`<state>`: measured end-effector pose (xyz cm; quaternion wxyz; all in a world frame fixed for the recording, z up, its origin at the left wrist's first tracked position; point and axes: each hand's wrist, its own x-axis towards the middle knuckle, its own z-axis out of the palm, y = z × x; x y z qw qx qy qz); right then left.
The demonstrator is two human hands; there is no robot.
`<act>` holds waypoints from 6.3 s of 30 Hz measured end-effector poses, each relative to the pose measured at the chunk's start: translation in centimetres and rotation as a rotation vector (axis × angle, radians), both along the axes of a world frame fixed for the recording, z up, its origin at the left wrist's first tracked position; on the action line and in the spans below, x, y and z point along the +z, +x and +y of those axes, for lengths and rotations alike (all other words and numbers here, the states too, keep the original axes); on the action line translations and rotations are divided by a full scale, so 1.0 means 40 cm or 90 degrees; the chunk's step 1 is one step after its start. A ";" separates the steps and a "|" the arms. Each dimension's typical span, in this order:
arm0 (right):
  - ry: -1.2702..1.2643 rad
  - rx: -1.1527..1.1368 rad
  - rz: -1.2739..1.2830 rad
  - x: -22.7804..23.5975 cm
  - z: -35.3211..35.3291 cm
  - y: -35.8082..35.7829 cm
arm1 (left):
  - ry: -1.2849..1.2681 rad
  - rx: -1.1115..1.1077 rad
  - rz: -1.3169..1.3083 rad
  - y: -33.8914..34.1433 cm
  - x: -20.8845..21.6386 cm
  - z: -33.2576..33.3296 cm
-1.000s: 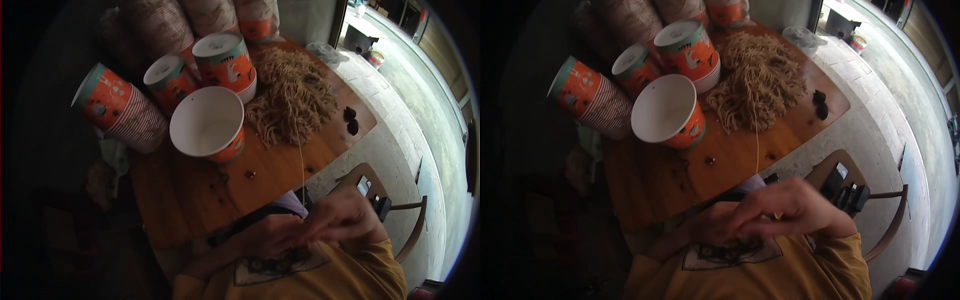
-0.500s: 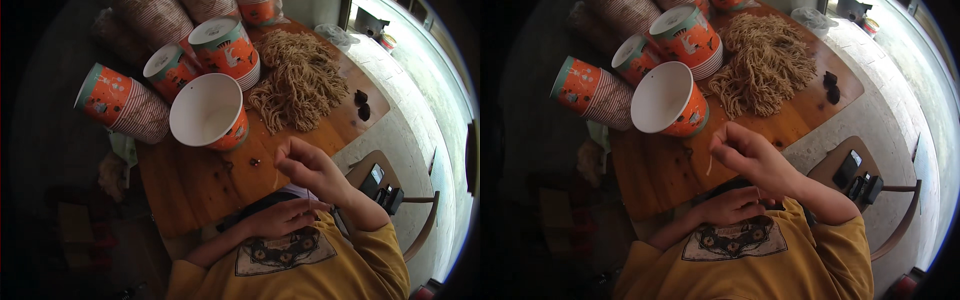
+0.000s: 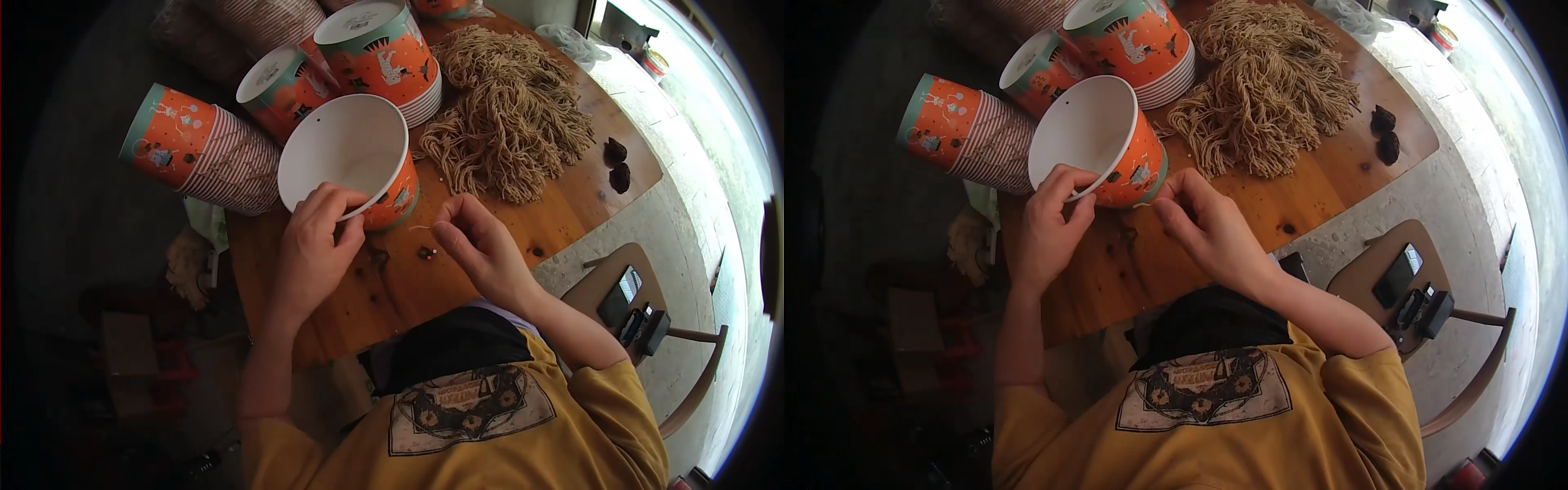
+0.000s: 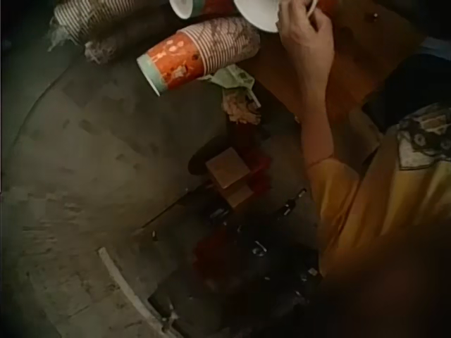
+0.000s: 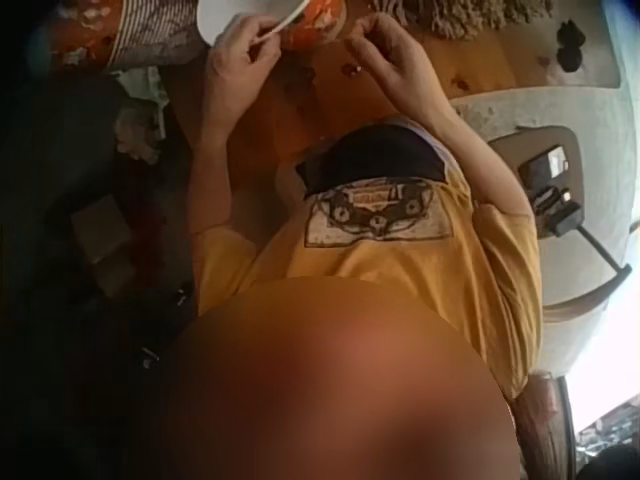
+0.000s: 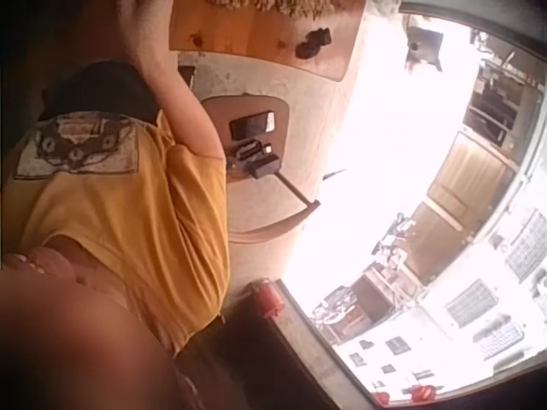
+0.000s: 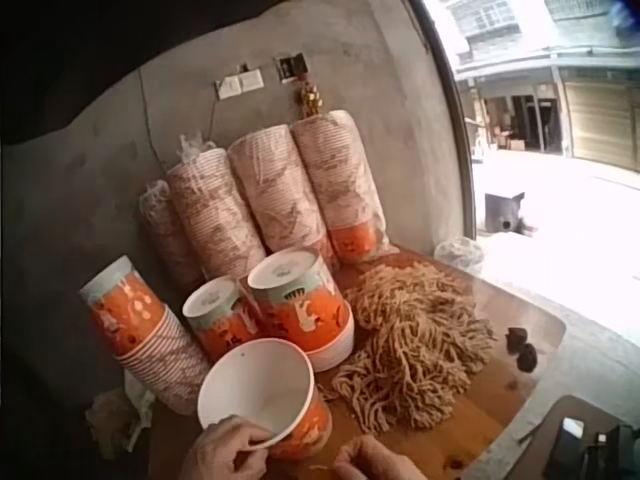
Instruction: Manually attaching strings and beads to the rims of paper bowls for manufacturing assembly.
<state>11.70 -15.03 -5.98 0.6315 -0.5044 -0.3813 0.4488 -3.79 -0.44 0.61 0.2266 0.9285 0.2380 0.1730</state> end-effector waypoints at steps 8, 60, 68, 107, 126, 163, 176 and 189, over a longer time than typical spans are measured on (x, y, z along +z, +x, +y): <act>0.069 -0.160 -0.244 -0.016 0.064 0.007 | -0.099 -0.007 -0.035 0.050 0.001 0.010; 0.031 -0.054 0.060 0.030 0.142 0.039 | -0.360 -0.031 -0.094 0.086 0.029 -0.003; 0.041 -0.036 0.103 0.023 0.142 0.047 | -0.313 -0.050 -0.083 0.092 0.019 -0.004; 0.055 0.036 0.000 0.076 0.174 0.108 | -0.542 -0.045 -0.058 0.133 0.002 0.073; 0.072 0.319 -0.409 0.216 0.308 0.232 | -0.801 -0.050 -0.094 0.159 -0.014 0.112; 0.241 -0.102 -0.814 0.135 0.141 0.213 | -0.737 -0.079 -0.065 0.169 -0.005 0.088; 0.286 -0.106 -0.876 0.138 0.142 0.205 | -0.754 -0.110 -0.046 0.167 -0.011 0.102; 0.179 -0.258 -0.814 0.134 0.098 0.111 | -0.857 -0.112 -0.080 0.178 -0.019 0.114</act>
